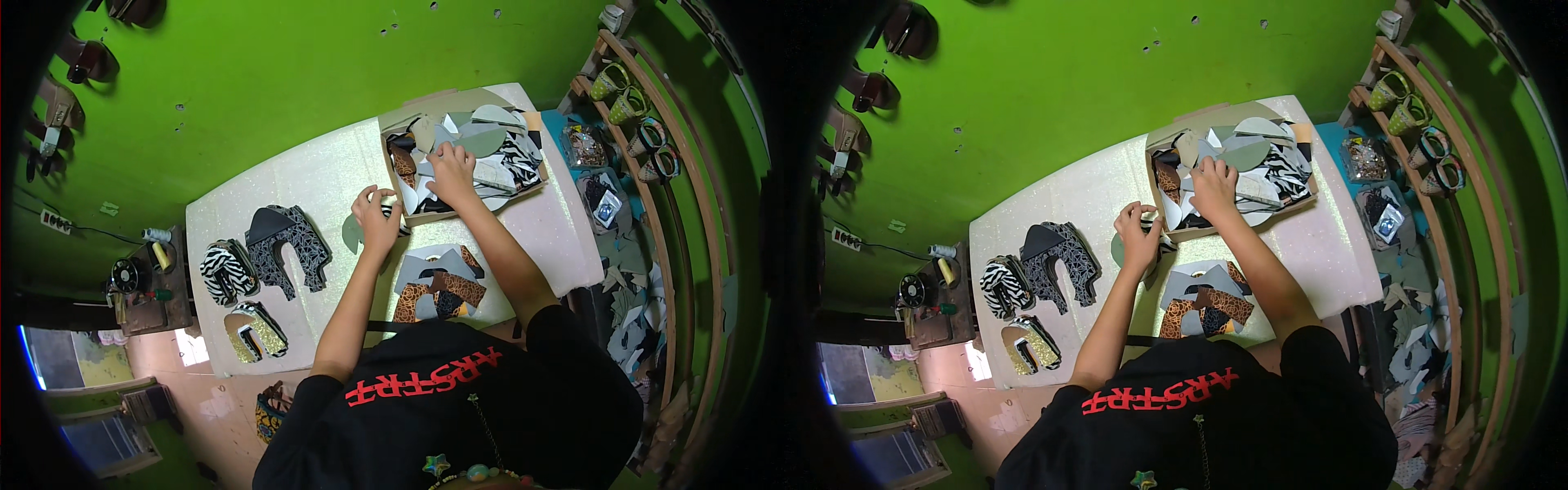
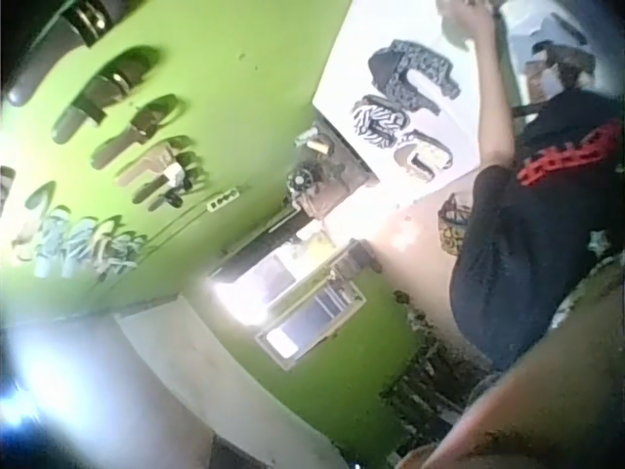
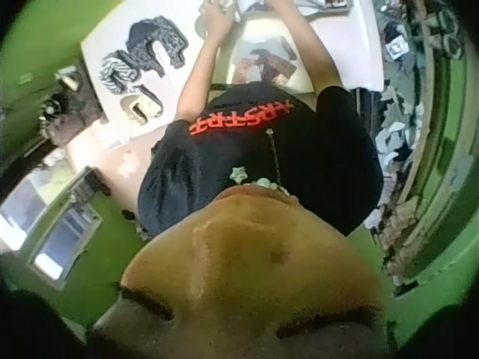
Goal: The person picks up several cut leather and synthetic shoe components from a box and the workspace, turning them over and placing them into organized piles on a table.
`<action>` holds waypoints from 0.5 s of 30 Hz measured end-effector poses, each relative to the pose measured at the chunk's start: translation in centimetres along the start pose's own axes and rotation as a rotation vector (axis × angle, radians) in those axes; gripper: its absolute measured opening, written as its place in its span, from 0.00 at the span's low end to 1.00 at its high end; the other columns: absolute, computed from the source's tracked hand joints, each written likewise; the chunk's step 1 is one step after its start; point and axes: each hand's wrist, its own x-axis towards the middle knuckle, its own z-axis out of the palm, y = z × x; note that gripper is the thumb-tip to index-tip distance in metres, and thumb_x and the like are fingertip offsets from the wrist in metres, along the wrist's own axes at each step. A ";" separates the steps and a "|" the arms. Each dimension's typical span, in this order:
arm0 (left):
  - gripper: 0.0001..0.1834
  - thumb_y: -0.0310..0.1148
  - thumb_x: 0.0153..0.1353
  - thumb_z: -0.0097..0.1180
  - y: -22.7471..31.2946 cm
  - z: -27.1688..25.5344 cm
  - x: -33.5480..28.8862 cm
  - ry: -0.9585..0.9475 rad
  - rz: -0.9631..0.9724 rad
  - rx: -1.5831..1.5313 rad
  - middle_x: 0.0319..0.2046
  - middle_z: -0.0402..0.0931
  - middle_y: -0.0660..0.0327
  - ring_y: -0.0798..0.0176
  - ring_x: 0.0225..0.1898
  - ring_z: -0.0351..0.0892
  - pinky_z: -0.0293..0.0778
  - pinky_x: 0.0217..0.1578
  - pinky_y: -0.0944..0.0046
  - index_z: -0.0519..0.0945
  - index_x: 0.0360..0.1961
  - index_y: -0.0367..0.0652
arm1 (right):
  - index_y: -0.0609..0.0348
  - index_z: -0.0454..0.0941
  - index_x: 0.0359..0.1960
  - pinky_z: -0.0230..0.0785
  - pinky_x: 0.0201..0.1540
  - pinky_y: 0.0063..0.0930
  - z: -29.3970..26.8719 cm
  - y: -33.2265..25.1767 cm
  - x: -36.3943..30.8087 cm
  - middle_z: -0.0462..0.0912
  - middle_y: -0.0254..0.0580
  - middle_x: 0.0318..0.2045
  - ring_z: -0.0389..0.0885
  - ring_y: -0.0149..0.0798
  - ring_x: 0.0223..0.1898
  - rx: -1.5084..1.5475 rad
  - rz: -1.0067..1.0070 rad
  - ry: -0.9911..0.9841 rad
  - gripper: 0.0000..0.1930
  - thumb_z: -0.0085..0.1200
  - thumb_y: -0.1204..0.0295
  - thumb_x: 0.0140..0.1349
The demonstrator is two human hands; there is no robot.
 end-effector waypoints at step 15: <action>0.13 0.35 0.50 0.57 1.5 -0.3 1.3 -0.005 0.043 -0.090 0.52 0.61 0.50 0.47 0.56 0.52 0.49 0.57 0.52 0.76 0.37 0.45 | 0.62 0.78 0.34 0.67 0.39 0.26 -5.7 4.5 1.6 0.80 0.42 0.30 0.76 0.35 0.34 0.843 0.304 0.338 0.08 0.52 0.71 0.58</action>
